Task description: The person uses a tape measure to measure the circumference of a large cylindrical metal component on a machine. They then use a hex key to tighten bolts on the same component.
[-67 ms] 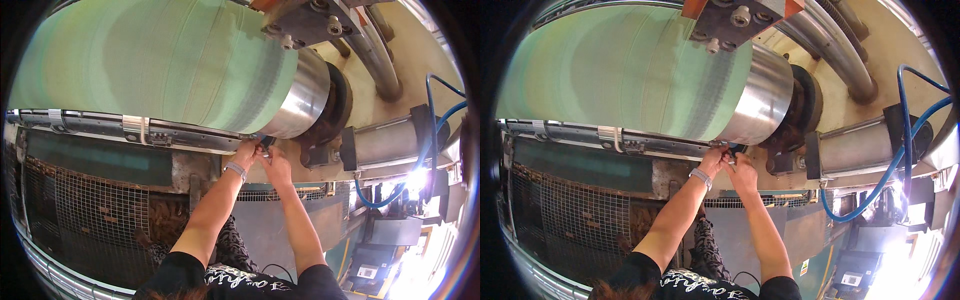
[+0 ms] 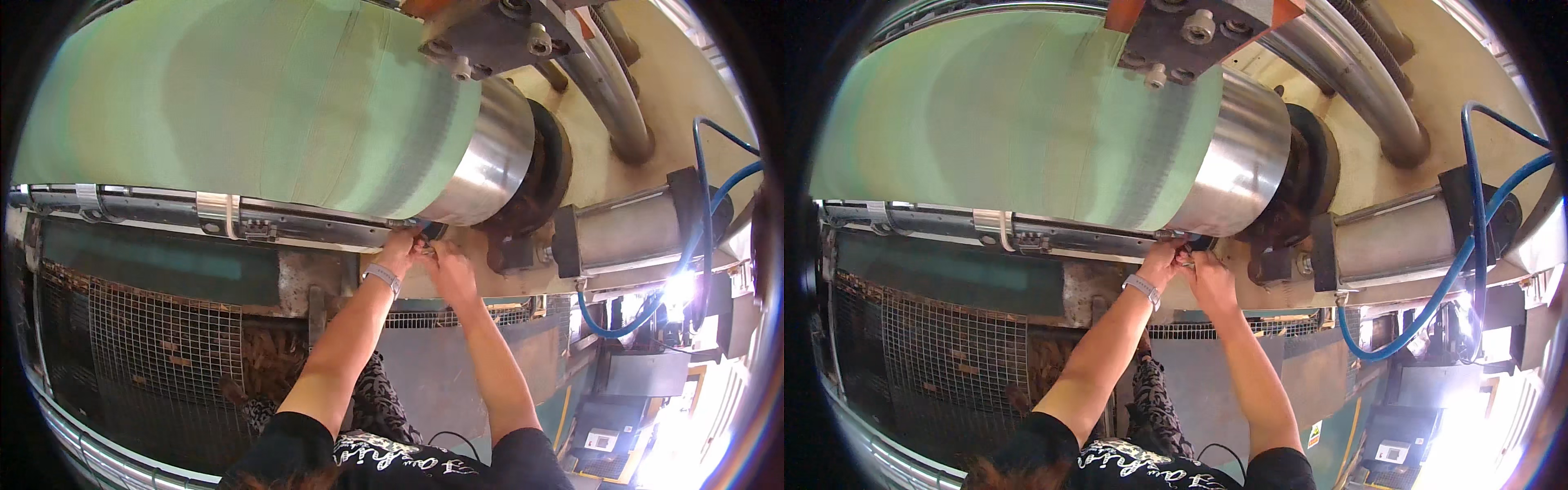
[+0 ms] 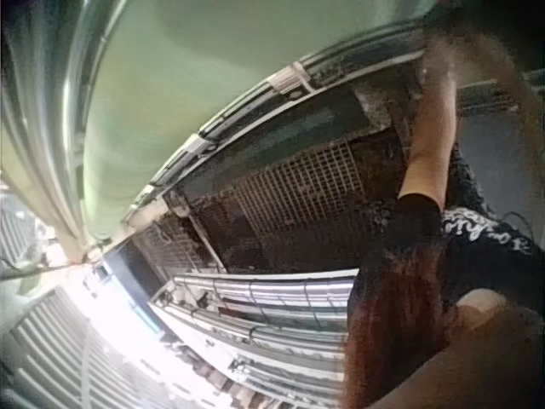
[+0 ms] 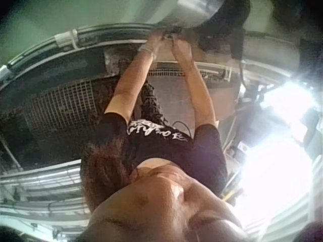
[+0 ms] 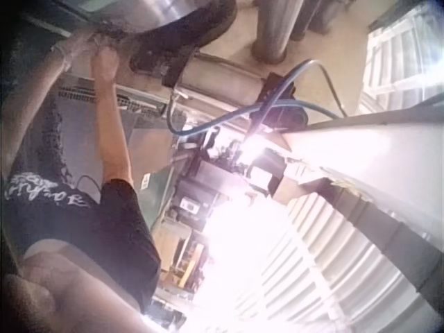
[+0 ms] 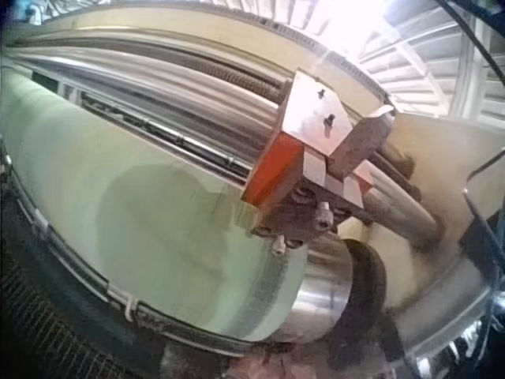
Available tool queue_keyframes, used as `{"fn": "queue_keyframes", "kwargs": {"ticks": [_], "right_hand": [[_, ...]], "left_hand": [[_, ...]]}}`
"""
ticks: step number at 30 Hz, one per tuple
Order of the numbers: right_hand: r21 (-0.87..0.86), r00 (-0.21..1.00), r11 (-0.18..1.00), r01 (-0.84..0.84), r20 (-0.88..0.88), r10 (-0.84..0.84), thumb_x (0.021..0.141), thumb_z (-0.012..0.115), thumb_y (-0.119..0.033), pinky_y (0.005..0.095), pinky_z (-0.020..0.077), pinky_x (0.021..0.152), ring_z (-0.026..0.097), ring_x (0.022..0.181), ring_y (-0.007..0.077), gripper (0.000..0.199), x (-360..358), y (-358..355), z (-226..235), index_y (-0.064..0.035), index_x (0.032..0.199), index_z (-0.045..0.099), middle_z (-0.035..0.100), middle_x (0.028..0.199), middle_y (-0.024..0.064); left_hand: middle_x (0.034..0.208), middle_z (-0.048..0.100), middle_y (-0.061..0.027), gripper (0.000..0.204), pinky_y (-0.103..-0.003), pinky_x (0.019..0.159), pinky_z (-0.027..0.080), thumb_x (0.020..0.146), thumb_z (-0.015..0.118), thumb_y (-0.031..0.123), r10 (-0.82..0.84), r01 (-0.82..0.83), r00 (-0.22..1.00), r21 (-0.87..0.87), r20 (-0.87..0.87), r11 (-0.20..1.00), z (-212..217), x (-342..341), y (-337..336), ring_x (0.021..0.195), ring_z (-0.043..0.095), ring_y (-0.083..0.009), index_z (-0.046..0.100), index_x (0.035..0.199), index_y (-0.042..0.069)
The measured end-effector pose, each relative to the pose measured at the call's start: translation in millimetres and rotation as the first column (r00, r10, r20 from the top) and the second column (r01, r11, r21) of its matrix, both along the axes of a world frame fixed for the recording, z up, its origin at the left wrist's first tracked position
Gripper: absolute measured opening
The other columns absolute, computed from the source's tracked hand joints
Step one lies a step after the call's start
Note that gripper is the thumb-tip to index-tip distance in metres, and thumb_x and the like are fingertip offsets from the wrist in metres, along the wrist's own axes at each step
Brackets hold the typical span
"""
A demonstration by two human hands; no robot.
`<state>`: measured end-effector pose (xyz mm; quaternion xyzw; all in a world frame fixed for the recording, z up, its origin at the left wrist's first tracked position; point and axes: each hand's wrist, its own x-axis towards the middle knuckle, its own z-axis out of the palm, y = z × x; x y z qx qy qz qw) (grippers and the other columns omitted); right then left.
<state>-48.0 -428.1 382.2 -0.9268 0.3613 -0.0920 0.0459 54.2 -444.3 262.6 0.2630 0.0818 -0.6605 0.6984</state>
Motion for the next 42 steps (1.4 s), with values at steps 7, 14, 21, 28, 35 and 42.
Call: {"fn": "queue_keyframes", "kwargs": {"ticks": [7, 14, 21, 28, 35, 42], "right_hand": [[0.988, 0.587, 0.056, -0.144, 0.131, -0.799, 0.092, 0.045, -0.041, 0.0281, 0.0328, 0.039, 0.044, 0.046, 0.0151, 0.039, -19, -27, -39, -0.0072, 0.074, 0.053, 0.046, 0.055, 0.0023], [0.387, 0.857, 0.875, 0.289, 0.303, -0.417, 0.090, 0.050, -0.038, 0.0341, 0.0423, 0.049, 0.053, 0.055, 0.0257, 0.036, -12, 12, -43, -0.0064, 0.073, 0.052, 0.054, 0.063, 0.0120], [0.472, 0.868, 0.845, 0.252, 0.275, -0.413, 0.090, 0.051, -0.028, 0.0344, 0.0421, 0.048, 0.053, 0.049, 0.0234, 0.031, -12, -4, -39, -0.0039, 0.071, 0.050, 0.053, 0.058, 0.0104], [0.918, 0.700, 0.368, 0.149, 0.165, -0.695, 0.087, 0.058, -0.036, 0.0293, 0.0369, 0.043, 0.047, 0.046, 0.0161, 0.037, -5, -2, -25, 0.0000, 0.093, 0.056, 0.051, 0.060, 0.0045], [0.030, 0.999, 0.999, 0.029, -0.034, -0.028, 0.086, 0.057, -0.032, 0.0458, 0.0470, 0.061, 0.059, 0.065, 0.0363, 0.029, 0, -11, -10, -0.0027, 0.085, 0.058, 0.059, 0.069, 0.0170], [0.821, 0.553, 0.546, 0.167, 0.380, -0.741, 0.089, 0.057, -0.033, 0.0265, 0.0304, 0.036, 0.040, 0.039, 0.0103, 0.034, 3, -9, -36, -0.0038, 0.072, 0.054, 0.045, 0.050, 0.0011]], "left_hand": [[0.069, 0.053, -0.0045, 0.008, -0.019, 0.039, 0.035, 0.089, 0.055, 0.008, 0.050, -0.052, 0.987, -0.012, -0.153, 0.999, 9, 1, 6, 0.049, 0.044, -0.0090, 0.054, 0.085, 0.002], [0.068, 0.053, -0.0049, 0.008, -0.018, 0.037, 0.030, 0.089, 0.056, 0.008, -0.063, 0.055, 0.995, -0.097, -0.081, 0.994, -7, 9, 8, 0.049, 0.043, -0.0079, 0.053, 0.085, 0.002], [0.066, 0.052, -0.0040, 0.011, -0.018, 0.035, 0.035, 0.087, 0.058, 0.008, 0.018, -0.025, 0.994, -0.056, -0.109, 0.998, 0, -7, -2, 0.046, 0.047, -0.0085, 0.049, 0.085, 0.003], [0.065, 0.051, -0.0036, 0.007, -0.019, 0.038, 0.038, 0.089, 0.055, 0.007, 0.032, -0.035, 0.997, -0.051, -0.074, 0.998, -9, -2, 0, 0.046, 0.047, -0.0091, 0.051, 0.085, 0.002], [0.063, 0.049, -0.0029, 0.008, -0.019, 0.037, 0.038, 0.089, 0.055, 0.007, 0.052, -0.056, 0.996, -0.048, -0.079, 0.997, -5, -1, -1, 0.046, 0.047, -0.0093, 0.053, 0.085, 0.001], [0.069, 0.055, -0.0055, 0.011, -0.017, 0.037, 0.036, 0.089, 0.056, 0.011, 0.048, -0.059, 0.986, -0.067, -0.163, 0.996, -5, -6, 8, 0.047, 0.046, -0.0078, 0.055, 0.086, 0.001]]}}
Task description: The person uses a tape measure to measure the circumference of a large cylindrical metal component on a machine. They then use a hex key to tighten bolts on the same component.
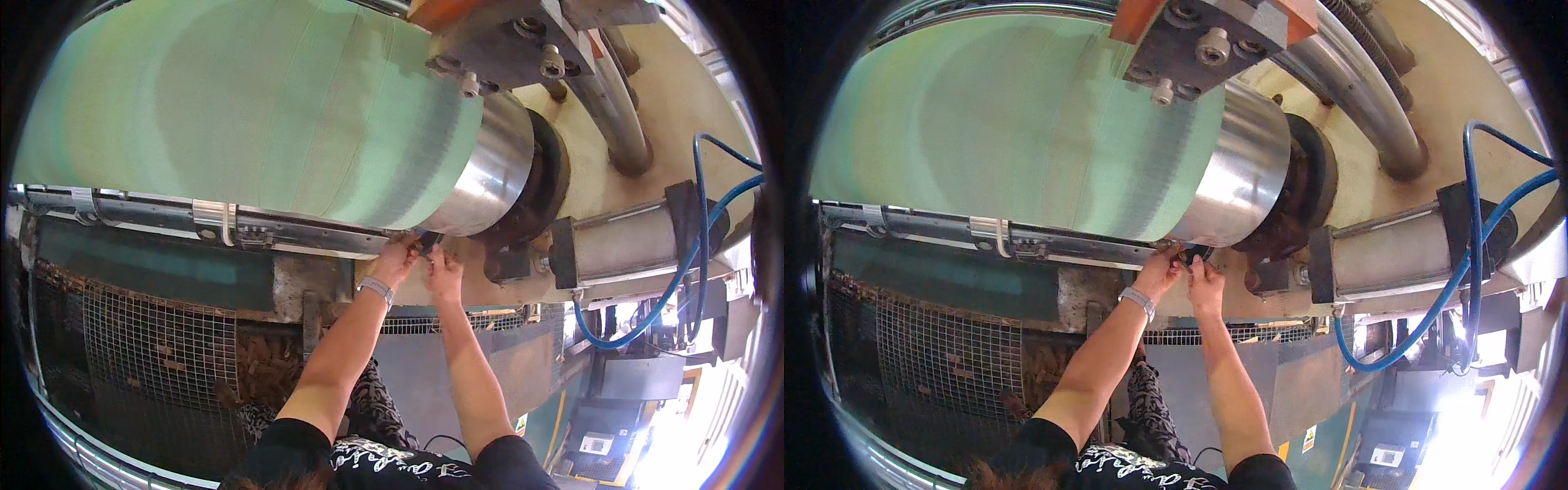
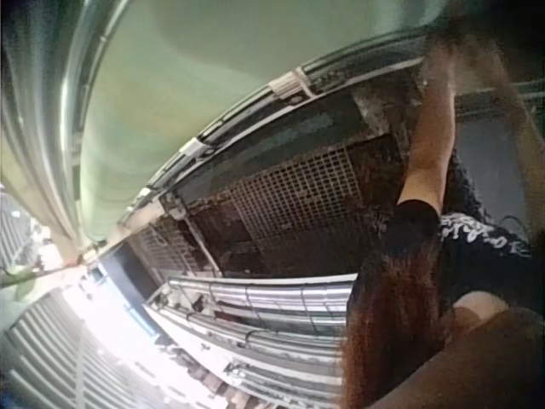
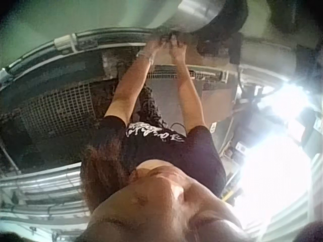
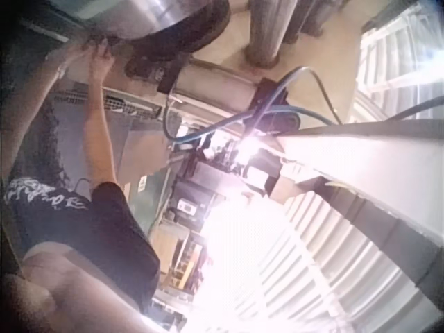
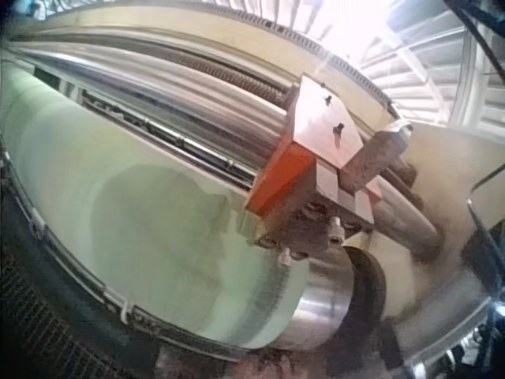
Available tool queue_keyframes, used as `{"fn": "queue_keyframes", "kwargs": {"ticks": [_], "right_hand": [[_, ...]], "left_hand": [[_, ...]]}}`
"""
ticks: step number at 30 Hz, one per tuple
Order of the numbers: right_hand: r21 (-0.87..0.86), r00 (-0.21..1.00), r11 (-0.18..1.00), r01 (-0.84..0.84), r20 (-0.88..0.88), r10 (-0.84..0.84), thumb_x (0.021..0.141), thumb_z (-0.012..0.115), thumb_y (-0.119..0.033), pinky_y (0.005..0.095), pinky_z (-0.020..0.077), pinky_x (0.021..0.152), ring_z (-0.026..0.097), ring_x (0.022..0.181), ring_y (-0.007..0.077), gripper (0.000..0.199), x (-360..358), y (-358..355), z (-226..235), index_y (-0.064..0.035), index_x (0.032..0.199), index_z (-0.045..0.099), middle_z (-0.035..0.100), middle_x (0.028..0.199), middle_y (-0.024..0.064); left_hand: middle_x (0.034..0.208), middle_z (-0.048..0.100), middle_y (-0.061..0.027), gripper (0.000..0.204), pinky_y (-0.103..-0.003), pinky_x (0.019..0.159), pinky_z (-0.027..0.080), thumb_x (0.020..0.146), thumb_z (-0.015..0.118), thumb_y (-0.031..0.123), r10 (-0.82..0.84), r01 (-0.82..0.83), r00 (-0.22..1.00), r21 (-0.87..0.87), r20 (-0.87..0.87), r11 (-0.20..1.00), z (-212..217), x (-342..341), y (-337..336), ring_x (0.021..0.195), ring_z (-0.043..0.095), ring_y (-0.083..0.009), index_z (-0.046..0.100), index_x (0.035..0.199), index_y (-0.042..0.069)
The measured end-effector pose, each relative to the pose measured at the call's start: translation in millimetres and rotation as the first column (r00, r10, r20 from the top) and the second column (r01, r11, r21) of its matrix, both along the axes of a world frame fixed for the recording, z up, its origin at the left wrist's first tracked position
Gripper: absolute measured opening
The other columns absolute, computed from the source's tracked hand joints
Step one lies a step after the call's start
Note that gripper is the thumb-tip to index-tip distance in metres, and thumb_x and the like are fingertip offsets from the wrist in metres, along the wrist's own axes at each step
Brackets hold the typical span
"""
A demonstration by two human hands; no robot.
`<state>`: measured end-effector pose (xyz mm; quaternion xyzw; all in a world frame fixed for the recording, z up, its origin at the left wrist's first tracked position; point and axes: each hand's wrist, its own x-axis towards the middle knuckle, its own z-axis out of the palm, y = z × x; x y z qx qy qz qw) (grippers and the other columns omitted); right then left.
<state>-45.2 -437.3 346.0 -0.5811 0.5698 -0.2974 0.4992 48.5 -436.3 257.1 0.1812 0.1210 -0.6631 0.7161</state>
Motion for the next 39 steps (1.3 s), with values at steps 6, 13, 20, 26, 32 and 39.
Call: {"fn": "queue_keyframes", "kwargs": {"ticks": [6, 13, 20, 26, 32, 39], "right_hand": [[0.113, 0.963, 0.986, 0.122, 0.227, -0.145, 0.087, 0.059, -0.030, 0.0237, 0.0224, 0.032, 0.033, 0.035, 0.0069, 0.029, 5, 13, -4, -0.0046, 0.073, 0.056, 0.042, 0.049, 0.0000], [0.105, 0.953, 0.962, -0.252, -0.145, 0.266, 0.088, 0.051, -0.027, 0.0295, 0.0334, 0.036, 0.047, 0.041, 0.0146, 0.026, -1, -10, 9, -0.0027, 0.081, 0.059, 0.053, 0.057, 0.0067], [-0.149, 0.870, 0.867, -0.476, -0.228, 0.438, 0.089, 0.036, -0.019, 0.0389, 0.0480, 0.063, 0.060, 0.059, 0.0251, 0.036, -22, -15, 6, -0.0056, 0.121, 0.047, 0.058, 0.063, 0.0147], [-0.080, 0.932, 0.947, -0.311, 0.169, 0.321, 0.092, 0.039, -0.021, 0.0314, 0.0422, 0.048, 0.054, 0.049, 0.0159, 0.028, 3, -1, -13, -0.0067, 0.110, 0.056, 0.052, 0.051, 0.0059], [0.074, 0.881, 0.962, -0.264, 0.425, 0.209, 0.094, 0.044, -0.028, 0.0308, 0.0376, 0.041, 0.047, 0.043, 0.0156, 0.032, -4, -11, -31, -0.0028, 0.111, 0.054, 0.055, 0.061, 0.0082], [0.134, 0.715, 0.956, -0.259, 0.693, 0.097, 0.091, 0.056, -0.025, 0.0285, 0.0356, 0.041, 0.044, 0.043, 0.0120, 0.026, -3, 12, -18, -0.0018, 0.079, 0.053, 0.048, 0.060, 0.0028]], "left_hand": [[0.070, 0.055, -0.0060, 0.010, -0.018, 0.038, 0.033, 0.087, 0.058, 0.010, 0.021, -0.019, 0.999, -0.025, 0.047, 0.999, 0, -3, 2, 0.048, 0.044, -0.0080, 0.055, 0.086, 0.001], [0.058, 0.046, 0.0004, 0.024, -0.023, 0.036, 0.029, 0.093, 0.047, 0.026, -0.049, 0.053, 0.966, -0.009, 0.254, 0.999, -21, 5, 41, 0.042, 0.039, -0.0088, 0.054, 0.080, 0.007], [0.069, 0.061, -0.0078, 0.030, -0.025, 0.043, 0.038, 0.092, 0.051, 0.033, -0.380, 0.314, 0.869, 0.240, 0.317, 0.919, 5, -15, 105, 0.052, 0.053, -0.0158, 0.060, 0.089, 0.004], [0.069, 0.062, -0.0057, 0.027, -0.026, 0.043, 0.036, 0.091, 0.053, 0.030, -0.397, 0.278, 0.859, 0.355, 0.323, 0.893, -10, -3, 182, 0.052, 0.052, -0.0142, 0.063, 0.083, 0.006], [0.070, 0.060, -0.0081, 0.025, -0.027, 0.047, 0.037, 0.091, 0.051, 0.025, -0.518, 0.302, 0.792, 0.529, 0.325, 0.793, -27, 8, 246, 0.057, 0.051, -0.0167, 0.061, 0.083, 0.004], [0.069, 0.059, -0.0075, 0.026, -0.027, 0.048, 0.037, 0.092, 0.049, 0.027, -0.469, 0.096, 0.786, 0.670, 0.403, 0.736, -28, 55, 332, 0.057, 0.050, -0.0160, 0.059, 0.083, 0.004]]}}
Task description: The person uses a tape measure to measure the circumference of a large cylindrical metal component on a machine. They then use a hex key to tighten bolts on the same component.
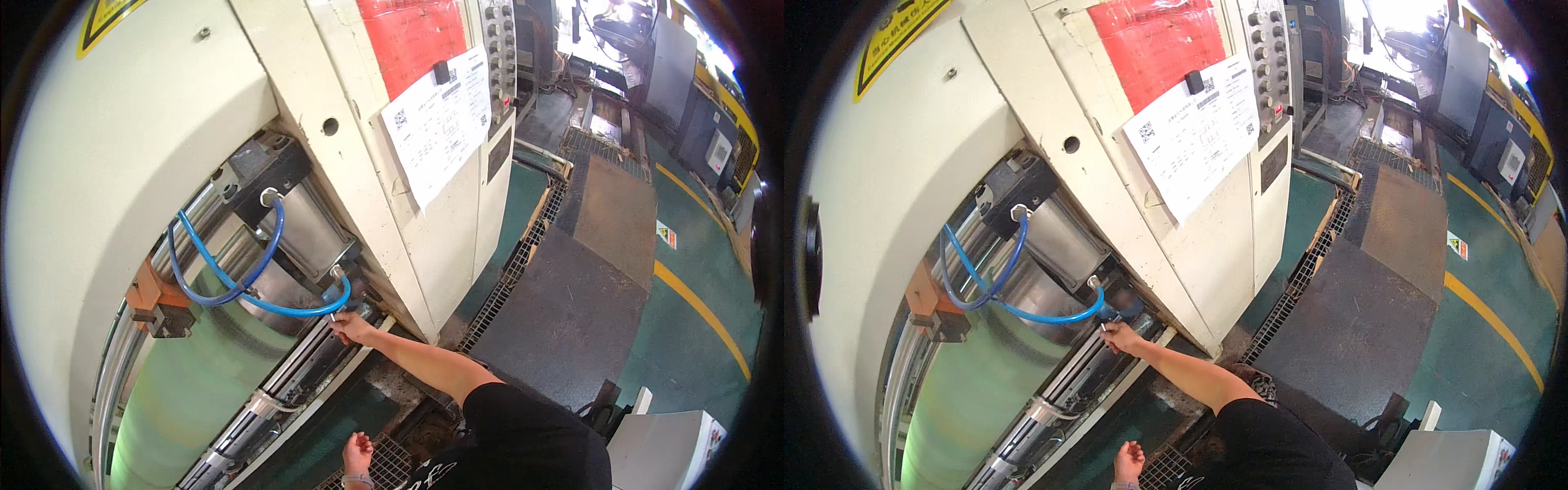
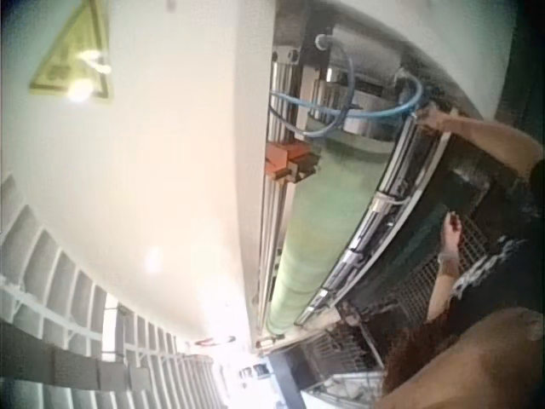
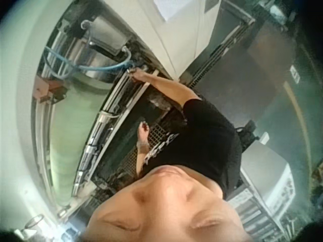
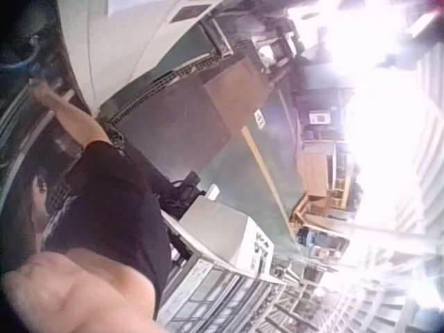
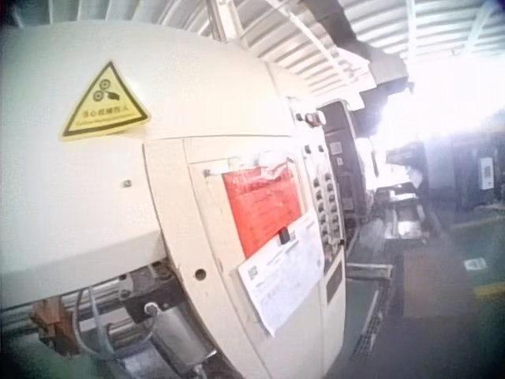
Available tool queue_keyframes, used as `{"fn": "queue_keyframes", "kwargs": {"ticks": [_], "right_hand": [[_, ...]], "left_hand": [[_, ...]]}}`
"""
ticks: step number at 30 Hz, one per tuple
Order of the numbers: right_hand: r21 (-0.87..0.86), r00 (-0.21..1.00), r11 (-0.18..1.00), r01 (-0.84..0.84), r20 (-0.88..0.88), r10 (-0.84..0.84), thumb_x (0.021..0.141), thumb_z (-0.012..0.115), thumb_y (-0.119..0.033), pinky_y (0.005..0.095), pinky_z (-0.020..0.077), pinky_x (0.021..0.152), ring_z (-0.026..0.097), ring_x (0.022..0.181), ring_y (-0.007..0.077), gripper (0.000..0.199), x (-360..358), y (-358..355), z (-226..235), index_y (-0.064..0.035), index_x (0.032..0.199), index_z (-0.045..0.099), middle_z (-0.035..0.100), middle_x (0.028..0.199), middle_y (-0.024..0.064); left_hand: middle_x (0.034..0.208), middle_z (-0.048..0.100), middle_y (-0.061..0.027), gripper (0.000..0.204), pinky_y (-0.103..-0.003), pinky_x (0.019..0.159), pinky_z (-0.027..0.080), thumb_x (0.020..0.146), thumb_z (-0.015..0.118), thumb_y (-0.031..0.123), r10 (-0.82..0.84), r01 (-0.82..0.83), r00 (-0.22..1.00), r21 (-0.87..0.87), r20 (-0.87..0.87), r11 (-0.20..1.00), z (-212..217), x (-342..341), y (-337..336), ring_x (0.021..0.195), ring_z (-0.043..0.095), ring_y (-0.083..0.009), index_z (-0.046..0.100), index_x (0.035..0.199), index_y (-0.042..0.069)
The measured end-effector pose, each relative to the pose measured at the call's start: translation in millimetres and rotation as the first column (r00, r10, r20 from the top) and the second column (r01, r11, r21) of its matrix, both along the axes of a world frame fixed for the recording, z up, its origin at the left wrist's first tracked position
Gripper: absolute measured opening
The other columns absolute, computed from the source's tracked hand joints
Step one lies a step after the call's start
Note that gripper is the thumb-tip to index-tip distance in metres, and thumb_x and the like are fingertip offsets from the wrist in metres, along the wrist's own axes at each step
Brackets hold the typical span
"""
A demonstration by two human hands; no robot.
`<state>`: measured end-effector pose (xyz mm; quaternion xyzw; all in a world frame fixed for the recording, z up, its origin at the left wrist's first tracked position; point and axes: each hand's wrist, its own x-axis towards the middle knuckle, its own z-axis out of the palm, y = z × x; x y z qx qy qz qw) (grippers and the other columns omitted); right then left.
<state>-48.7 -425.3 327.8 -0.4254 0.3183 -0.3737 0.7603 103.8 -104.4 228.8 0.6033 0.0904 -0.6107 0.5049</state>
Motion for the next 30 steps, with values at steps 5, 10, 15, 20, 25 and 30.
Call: {"fn": "queue_keyframes", "kwargs": {"ticks": [5, 10, 15, 20, 25, 30], "right_hand": [[-0.571, 0.930, 0.811, 0.130, -0.212, -0.299, 0.089, 0.057, -0.021, 0.0348, 0.0425, 0.059, 0.052, 0.065, 0.0226, 0.022, -2, 14, -8, 0.0000, 0.081, 0.055, 0.052, 0.073, 0.0098], [-0.887, 0.823, 0.455, -0.080, -0.316, -0.472, 0.086, 0.057, -0.022, 0.0419, 0.0432, 0.072, 0.051, 0.084, 0.0336, 0.021, -52, 54, 1, -0.0012, 0.084, 0.056, 0.051, 0.082, 0.0167], [-0.222, 0.323, 0.609, -0.761, -0.944, 0.060, 0.092, 0.042, -0.035, 0.0422, 0.0484, 0.070, 0.060, 0.089, 0.0361, 0.048, -128, 132, -35, -0.0033, 0.127, 0.036, 0.062, 0.094, 0.0205], [0.211, -0.174, 0.240, -0.948, -0.971, 0.165, 0.086, 0.053, -0.040, 0.0400, 0.0498, 0.069, 0.059, 0.097, 0.0312, 0.061, -206, 227, -49, -0.0161, 0.135, 0.026, 0.058, 0.101, 0.0170], [0.111, 0.193, 0.296, -0.949, -0.537, 0.821, 0.084, 0.054, -0.026, 0.0428, 0.0419, 0.072, 0.056, 0.083, 0.0319, 0.026, -240, 269, -102, -0.0090, 0.103, 0.054, 0.058, 0.092, 0.0120], [-0.270, 0.282, 0.114, -0.956, -0.954, 0.107, 0.089, 0.046, -0.021, 0.0400, 0.0398, 0.080, 0.048, 0.088, 0.0295, 0.046, -250, 302, -98, -0.0200, 0.134, 0.042, 0.053, 0.105, 0.0148]], "left_hand": [[0.069, 0.057, -0.0074, 0.027, -0.027, 0.049, 0.038, 0.093, 0.049, 0.028, -0.020, 0.020, 1.000, 0.006, 0.023, 1.000, -36, 18, 47, 0.057, 0.050, -0.0164, 0.058, 0.083, 0.004], [0.073, 0.059, -0.0083, 0.024, -0.029, 0.049, 0.042, 0.094, 0.046, 0.023, -0.218, 0.224, 0.971, -0.055, 0.098, 0.973, -39, -11, 56, 0.059, 0.052, -0.0158, 0.057, 0.090, 0.003], [0.098, 0.062, -0.0071, 0.031, -0.027, 0.071, 0.044, 0.091, 0.052, 0.032, -0.771, 0.789, 0.581, 0.052, 0.260, 0.612, 29, -94, 9, 0.084, 0.057, -0.0144, 0.059, 0.107, 0.005], [0.125, 0.052, -0.0114, 0.050, -0.030, 0.098, 0.036, 0.087, 0.057, 0.022, -0.917, 0.981, 0.083, -0.194, 0.391, 0.006, -81, -112, 18, 0.117, 0.046, -0.0205, 0.043, 0.131, 0.004], [0.132, 0.045, -0.0129, 0.057, -0.030, 0.101, 0.033, 0.085, 0.052, 0.009, -0.910, 0.989, -0.040, -0.116, 0.412, -0.096, -72, -129, 8, 0.123, 0.041, -0.0210, 0.031, 0.138, 0.003], [0.130, 0.047, -0.0118, 0.056, -0.029, 0.096, 0.037, 0.088, 0.059, 0.018, -0.947, 0.977, 0.064, -0.212, 0.315, -0.004, -58, -153, -8, 0.117, 0.045, -0.0185, 0.035, 0.136, 0.003]]}}
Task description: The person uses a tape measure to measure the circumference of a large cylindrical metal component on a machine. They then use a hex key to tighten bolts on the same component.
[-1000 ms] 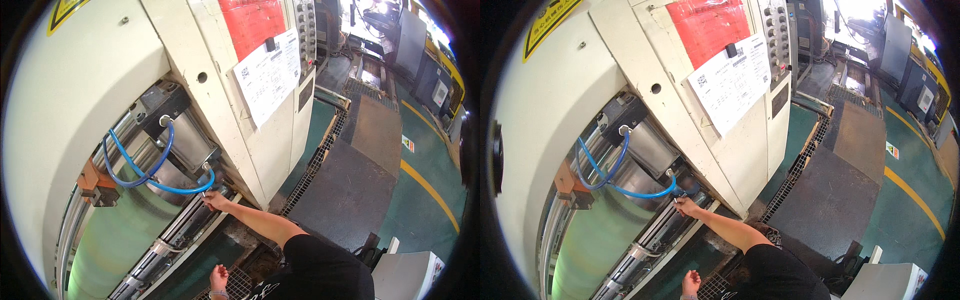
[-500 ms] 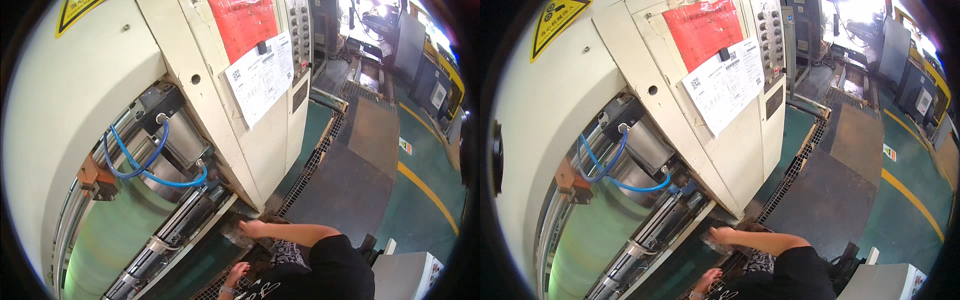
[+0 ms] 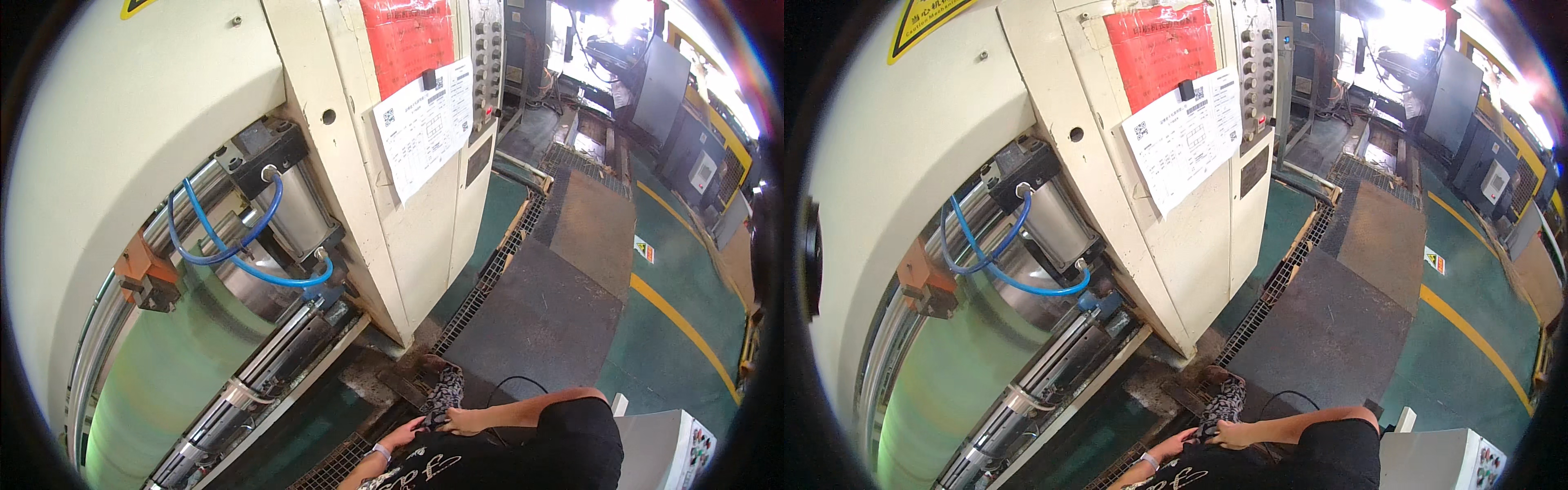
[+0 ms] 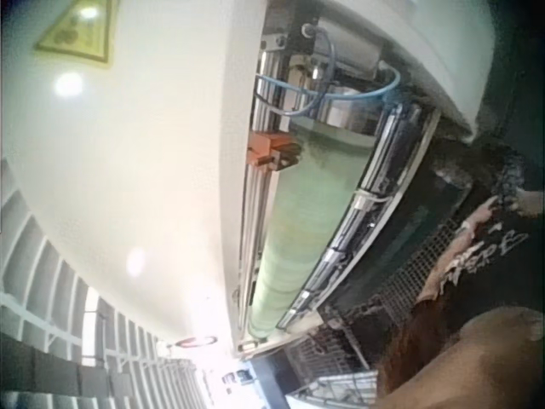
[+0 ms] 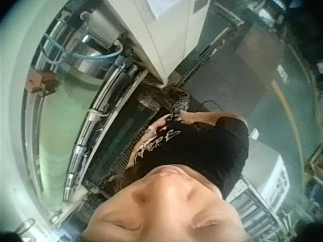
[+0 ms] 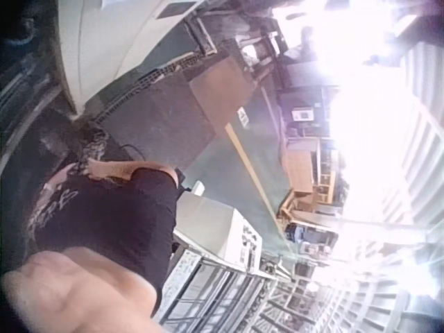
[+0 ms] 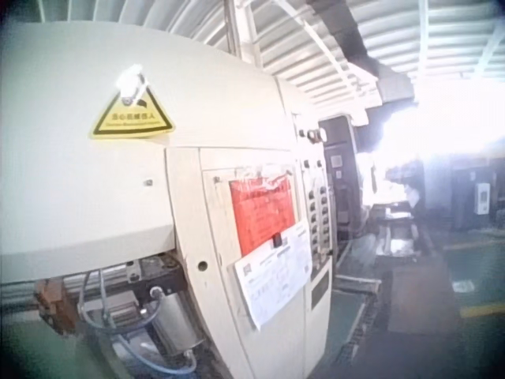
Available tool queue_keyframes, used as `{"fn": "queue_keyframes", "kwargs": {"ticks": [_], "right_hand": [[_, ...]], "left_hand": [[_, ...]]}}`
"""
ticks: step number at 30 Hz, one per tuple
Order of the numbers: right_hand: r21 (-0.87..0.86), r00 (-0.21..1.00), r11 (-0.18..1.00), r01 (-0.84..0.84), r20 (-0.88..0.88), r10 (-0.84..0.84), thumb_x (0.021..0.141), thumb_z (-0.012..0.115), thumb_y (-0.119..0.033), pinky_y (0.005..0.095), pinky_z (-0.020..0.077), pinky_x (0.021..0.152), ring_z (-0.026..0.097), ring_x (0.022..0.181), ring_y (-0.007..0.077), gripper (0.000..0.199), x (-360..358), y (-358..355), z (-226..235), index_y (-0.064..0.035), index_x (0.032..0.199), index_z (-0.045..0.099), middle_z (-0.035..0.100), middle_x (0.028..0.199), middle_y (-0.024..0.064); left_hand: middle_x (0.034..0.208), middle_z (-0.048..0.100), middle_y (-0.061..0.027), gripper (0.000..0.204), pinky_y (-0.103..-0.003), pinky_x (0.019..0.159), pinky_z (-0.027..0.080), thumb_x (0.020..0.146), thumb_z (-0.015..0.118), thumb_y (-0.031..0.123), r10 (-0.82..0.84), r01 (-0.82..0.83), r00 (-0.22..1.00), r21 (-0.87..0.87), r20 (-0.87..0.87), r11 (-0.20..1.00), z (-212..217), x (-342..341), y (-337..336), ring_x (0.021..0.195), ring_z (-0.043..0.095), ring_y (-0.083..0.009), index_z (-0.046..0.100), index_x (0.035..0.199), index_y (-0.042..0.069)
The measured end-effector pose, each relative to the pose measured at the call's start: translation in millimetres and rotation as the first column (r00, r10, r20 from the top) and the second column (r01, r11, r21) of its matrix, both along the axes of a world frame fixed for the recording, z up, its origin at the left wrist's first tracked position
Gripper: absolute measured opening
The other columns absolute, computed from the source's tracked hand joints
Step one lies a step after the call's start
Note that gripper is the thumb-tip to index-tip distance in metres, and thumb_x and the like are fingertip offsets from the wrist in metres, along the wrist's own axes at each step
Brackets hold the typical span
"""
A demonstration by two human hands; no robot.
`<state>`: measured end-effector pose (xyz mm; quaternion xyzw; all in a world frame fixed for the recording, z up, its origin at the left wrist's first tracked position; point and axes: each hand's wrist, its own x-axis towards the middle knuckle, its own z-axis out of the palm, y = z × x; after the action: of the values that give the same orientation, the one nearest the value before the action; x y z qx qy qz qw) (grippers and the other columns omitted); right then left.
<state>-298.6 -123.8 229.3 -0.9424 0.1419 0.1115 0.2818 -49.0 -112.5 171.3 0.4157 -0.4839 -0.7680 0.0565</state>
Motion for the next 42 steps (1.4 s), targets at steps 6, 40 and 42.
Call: {"fn": "queue_keyframes", "kwargs": {"ticks": [6, 40, 42], "right_hand": [[0.221, 0.947, 0.940, 0.259, 0.135, -0.293, 0.088, 0.049, -0.022, 0.0401, 0.0448, 0.081, 0.052, 0.089, 0.0352, 0.041, -1, 1, 3, -0.0159, 0.128, 0.045, 0.047, 0.108, 0.0210], [0.914, 0.894, 0.388, 0.120, 0.070, -0.442, 0.085, 0.050, -0.011, 0.0333, 0.0434, 0.066, 0.054, 0.073, 0.0162, 0.023, -11, 13, 74, 0.0006, 0.102, 0.058, 0.063, 0.084, 0.0090], [0.855, 0.906, 0.506, 0.115, 0.118, -0.406, 0.087, 0.048, -0.011, 0.0327, 0.0442, 0.069, 0.053, 0.079, 0.0154, 0.025, -12, 11, 89, 0.0024, 0.107, 0.057, 0.063, 0.093, 0.0090]], "left_hand": [[0.107, 0.059, -0.0083, 0.042, -0.026, 0.084, 0.042, 0.088, 0.061, 0.023, 0.044, -0.049, 0.994, 0.047, 0.101, 0.998, -2, 2, 0, 0.094, 0.054, -0.0132, 0.049, 0.122, 0.002], [0.110, 0.061, -0.0148, 0.040, -0.032, 0.089, 0.043, 0.082, 0.052, 0.017, 0.106, -0.061, 0.961, -0.176, 0.257, 0.982, -20, 1, 16, 0.101, 0.057, -0.0224, 0.054, 0.118, 0.002], [0.109, 0.062, -0.0139, 0.038, -0.032, 0.088, 0.044, 0.083, 0.052, 0.017, 0.095, -0.050, 0.954, -0.163, 0.286, 0.985, -8, -2, 13, 0.100, 0.058, -0.0219, 0.056, 0.117, 0.002]]}}
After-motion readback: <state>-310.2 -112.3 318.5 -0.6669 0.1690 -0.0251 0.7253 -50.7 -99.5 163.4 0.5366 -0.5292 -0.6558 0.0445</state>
